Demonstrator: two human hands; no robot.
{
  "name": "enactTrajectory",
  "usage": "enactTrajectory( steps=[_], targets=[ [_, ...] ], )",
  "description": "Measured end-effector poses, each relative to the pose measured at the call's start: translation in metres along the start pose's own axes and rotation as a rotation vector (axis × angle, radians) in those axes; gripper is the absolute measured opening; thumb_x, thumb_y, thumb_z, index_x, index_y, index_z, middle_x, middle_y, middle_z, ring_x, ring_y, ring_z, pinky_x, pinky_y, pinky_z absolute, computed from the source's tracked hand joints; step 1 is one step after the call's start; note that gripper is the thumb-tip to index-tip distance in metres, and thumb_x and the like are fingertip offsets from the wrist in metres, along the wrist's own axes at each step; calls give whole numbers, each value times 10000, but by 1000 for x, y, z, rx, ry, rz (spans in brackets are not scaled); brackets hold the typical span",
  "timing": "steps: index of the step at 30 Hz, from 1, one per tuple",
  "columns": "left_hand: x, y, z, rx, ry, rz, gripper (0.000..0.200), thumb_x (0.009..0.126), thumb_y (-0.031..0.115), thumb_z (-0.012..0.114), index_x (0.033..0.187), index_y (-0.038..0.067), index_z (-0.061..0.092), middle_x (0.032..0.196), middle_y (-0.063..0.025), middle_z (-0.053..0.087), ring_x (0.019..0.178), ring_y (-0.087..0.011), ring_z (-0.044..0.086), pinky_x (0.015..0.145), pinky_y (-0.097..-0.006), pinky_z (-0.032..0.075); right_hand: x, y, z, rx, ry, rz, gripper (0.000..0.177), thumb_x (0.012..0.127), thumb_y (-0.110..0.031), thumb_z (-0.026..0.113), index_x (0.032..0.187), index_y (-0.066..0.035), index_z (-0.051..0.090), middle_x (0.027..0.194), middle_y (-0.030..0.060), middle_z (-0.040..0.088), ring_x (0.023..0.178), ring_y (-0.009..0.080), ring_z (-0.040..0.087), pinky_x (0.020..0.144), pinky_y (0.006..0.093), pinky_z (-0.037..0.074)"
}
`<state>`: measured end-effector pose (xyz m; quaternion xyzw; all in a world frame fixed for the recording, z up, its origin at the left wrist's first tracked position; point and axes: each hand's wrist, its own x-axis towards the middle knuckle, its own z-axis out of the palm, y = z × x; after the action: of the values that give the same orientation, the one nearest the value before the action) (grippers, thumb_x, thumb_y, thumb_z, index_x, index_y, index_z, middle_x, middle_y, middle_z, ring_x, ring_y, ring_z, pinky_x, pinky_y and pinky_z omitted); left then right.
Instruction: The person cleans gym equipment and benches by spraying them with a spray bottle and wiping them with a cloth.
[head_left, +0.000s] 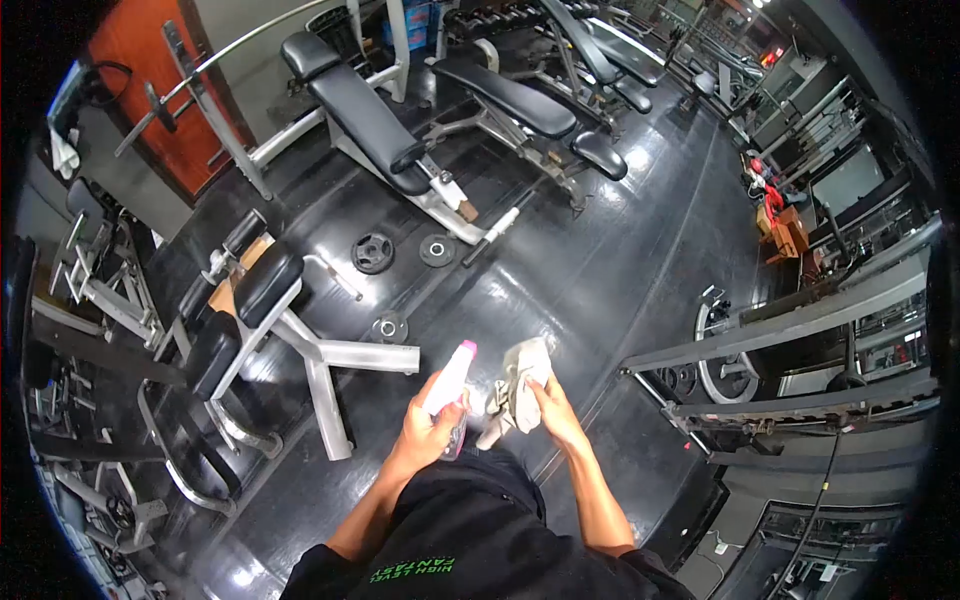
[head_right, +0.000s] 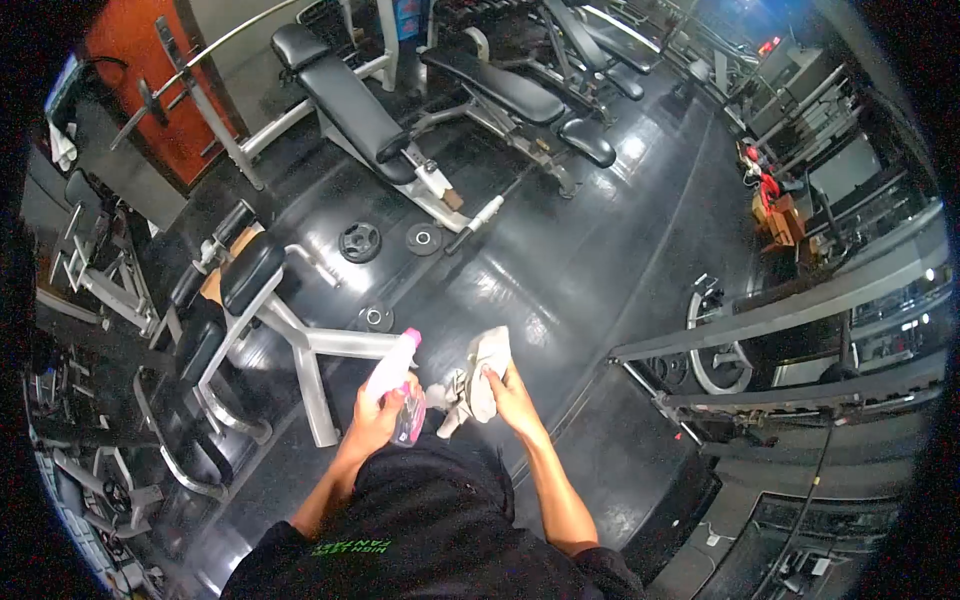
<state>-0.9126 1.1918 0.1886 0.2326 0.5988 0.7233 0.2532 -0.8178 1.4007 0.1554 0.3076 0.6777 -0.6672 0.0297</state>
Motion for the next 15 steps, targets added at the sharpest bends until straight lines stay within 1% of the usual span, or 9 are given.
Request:
enactTrajectory(
  steps=[1,4,6,7,9,10,12,14,15],
  targets=[
    [14,-1,4,23,13,44,407,944,284,584,1205,-15,491,856,-38,578,793,-118,541,737,-268,446,7,0,-3,112,33,-6,571,954,-228,535,1430,-17,303,1252,95,542,1199,159,468,972,295,391],
    [51,-4,10,62,9,64,382,945,264,584,1196,-10,495,871,-36,579,803,-114,540,740,-262,441,40,10,-12,319,80,-12,492,969,-244,509,1376,4,390,1256,85,557,1144,145,513,969,279,393],
    [77,8,15,56,21,15,353,948,225,579,1197,-11,493,884,-30,576,812,-109,536,743,-254,435,54,2,-23,403,-20,87,444,967,-262,516,1325,-7,457,1198,72,594,1078,129,554,943,272,415],
    [92,12,15,46,33,-20,339,950,194,568,1210,-8,489,892,-28,573,812,-107,537,747,-254,437,63,-2,-27,427,-8,119,380,956,-273,523,1217,2,545,1093,56,636,994,127,590,888,266,448],
    [122,12,21,-46,81,-74,327,944,93,542,1250,6,469,890,-19,561,810,-96,538,755,-255,445,87,-1,-39,434,-11,128,372,959,-283,520,1198,0,557,1066,50,644,972,121,596,869,265,457],
    [136,7,24,-43,83,-76,327,944,93,542,1250,6,469,890,-19,561,810,-96,538,755,-255,445,98,-2,-46,442,-8,142,365,963,-292,517,1179,-3,570,1039,43,651,951,114,601,851,264,466],
    [168,-10,31,-152,110,-86,364,935,63,542,1284,18,447,880,-19,552,807,-89,538,759,-259,452,124,-11,-63,464,-34,175,394,968,-308,511,1215,-3,543,1089,51,639,983,119,594,853,269,471],
    [200,-20,41,-160,102,-84,358,924,68,568,1260,24,453,865,-16,546,796,-85,537,750,-257,455,151,-22,-80,638,-39,166,423,964,-335,517,1256,-29,514,1153,56,613,995,114,587,833,273,483],
    [215,-23,49,-160,120,-102,345,919,77,582,1239,29,462,863,-12,547,783,-86,539,745,-259,459,162,-35,-92,676,-28,264,451,950,-326,539,1312,-68,461,1166,46,591,973,88,577,762,240,495]
  ],
)
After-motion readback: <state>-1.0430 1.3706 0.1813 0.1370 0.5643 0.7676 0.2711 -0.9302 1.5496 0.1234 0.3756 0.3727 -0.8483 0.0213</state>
